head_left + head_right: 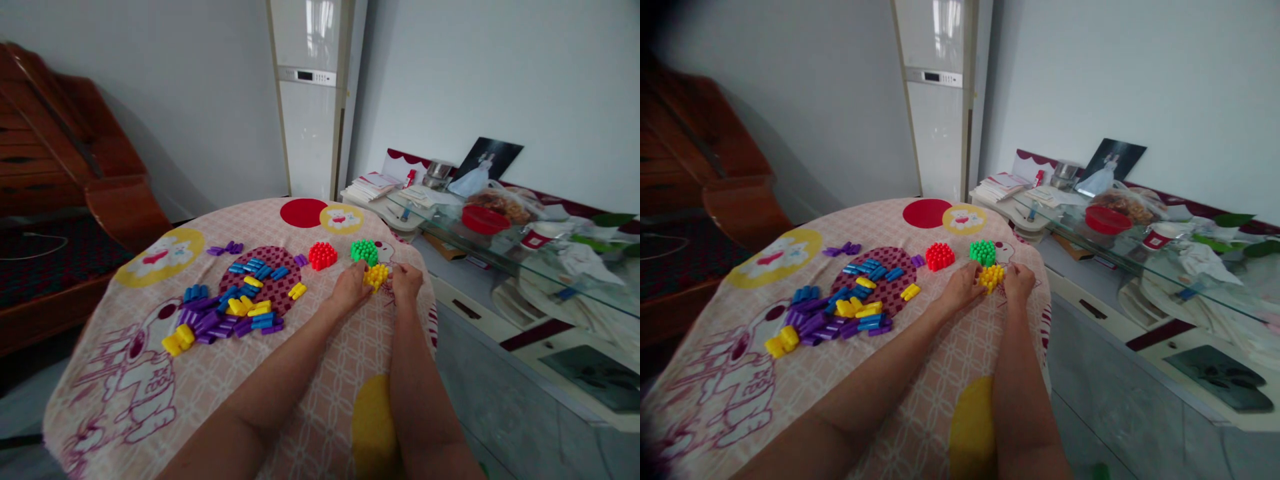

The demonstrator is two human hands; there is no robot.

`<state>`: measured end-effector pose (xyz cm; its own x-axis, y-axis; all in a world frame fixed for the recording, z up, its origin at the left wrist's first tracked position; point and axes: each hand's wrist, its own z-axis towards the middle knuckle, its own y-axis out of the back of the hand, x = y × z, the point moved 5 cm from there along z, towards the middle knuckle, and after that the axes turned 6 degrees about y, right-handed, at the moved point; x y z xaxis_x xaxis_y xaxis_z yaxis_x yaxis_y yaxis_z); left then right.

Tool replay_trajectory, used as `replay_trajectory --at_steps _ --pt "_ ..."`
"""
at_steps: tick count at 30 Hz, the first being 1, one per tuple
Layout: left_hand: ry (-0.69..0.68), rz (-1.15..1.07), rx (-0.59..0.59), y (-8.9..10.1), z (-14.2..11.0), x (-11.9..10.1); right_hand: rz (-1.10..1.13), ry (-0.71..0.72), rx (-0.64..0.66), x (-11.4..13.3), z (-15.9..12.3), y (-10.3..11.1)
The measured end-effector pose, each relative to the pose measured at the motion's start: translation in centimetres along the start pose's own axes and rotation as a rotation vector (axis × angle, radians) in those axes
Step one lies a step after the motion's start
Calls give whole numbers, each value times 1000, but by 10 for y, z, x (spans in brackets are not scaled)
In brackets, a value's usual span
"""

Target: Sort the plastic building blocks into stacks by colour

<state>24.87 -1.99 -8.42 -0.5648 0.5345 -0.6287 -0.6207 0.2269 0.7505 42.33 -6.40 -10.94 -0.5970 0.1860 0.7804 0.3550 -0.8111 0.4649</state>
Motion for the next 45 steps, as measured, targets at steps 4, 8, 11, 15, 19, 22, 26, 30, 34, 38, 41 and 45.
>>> replay_trajectory --at_steps 4,8,11,15,19,22,26,30,34,38,41,45 --pt "86 -20 -11 -8 -6 4 -5 9 -7 1 0 1" --pt "67 7 -30 -11 -7 2 -9 23 -10 0 0 0" --pt "55 4 -41 -12 -6 2 -17 11 -2 -1 0 -1" --pt "79 -50 -45 -12 -7 4 -17 0 6 -4 0 -2" --pt "63 -85 -37 -4 -8 5 -18 1 5 -7 0 -1" --pt "38 -37 -76 24 -3 16 -22 5 2 -9 1 -2" --pt "133 146 -125 81 4 53 -25 13 -1 -11 2 -2" --pt "293 225 -186 131 -2 92 -68 56 -25 -7 2 2" --pt "310 205 -243 161 -14 106 -145 151 -177 11 -1 16" --pt "385 217 -317 195 -37 125 -65 306 -216 50 -16 18" --pt "497 234 -404 225 -67 151 44 466 -1 96 -43 -7" --pt "643 244 -512 252 -118 187 136 709 565 165 -115 -63"
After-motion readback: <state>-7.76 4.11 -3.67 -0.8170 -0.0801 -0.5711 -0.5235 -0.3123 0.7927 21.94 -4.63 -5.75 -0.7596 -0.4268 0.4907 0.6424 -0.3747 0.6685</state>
